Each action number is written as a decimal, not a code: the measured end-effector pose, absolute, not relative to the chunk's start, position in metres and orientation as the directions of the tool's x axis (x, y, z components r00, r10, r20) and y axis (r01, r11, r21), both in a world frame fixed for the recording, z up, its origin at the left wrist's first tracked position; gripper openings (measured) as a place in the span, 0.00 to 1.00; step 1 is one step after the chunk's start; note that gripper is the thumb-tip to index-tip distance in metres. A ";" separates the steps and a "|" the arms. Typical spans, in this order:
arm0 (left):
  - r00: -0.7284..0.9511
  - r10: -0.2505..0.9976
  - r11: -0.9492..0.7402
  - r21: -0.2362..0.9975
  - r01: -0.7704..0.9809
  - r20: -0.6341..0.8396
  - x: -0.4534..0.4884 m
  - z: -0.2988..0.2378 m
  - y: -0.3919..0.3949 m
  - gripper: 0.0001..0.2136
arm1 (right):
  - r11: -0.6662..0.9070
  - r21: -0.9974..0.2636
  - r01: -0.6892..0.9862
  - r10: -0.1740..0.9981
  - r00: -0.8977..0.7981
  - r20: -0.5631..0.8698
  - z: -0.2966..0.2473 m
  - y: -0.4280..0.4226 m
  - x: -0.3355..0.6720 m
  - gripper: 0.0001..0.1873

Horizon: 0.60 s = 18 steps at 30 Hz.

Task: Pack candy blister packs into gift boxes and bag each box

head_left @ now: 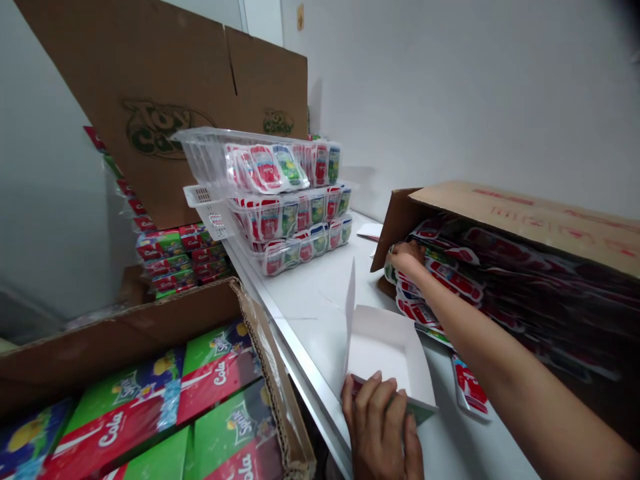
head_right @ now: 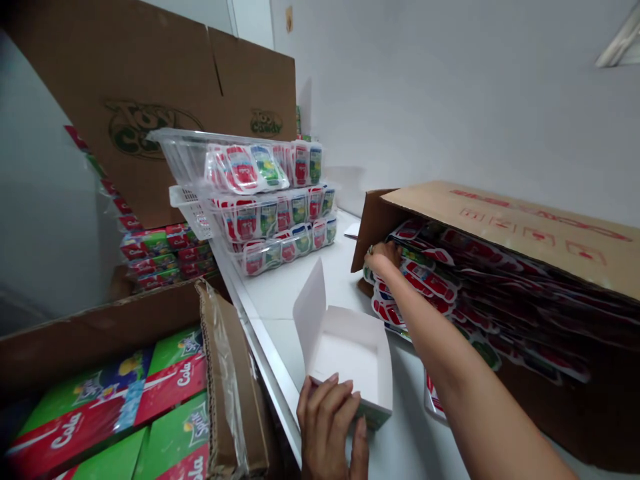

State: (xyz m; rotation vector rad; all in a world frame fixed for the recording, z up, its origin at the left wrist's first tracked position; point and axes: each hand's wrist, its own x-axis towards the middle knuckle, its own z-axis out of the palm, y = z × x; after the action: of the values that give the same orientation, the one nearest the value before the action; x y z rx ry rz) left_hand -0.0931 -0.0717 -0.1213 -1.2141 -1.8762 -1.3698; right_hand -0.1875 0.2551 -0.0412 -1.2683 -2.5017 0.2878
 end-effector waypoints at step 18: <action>-0.289 0.332 -0.202 0.367 0.908 0.898 -0.093 -0.095 -0.074 0.13 | -0.147 -0.913 0.381 0.948 -0.210 -0.241 -0.055 0.129 0.211 0.17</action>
State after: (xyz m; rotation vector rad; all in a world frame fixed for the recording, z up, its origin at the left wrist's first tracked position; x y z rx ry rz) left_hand -0.0926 -0.0741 -0.0955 -1.4581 -1.5635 -1.5146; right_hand 0.2113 0.1294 -0.0552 -1.5091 -1.5823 1.3595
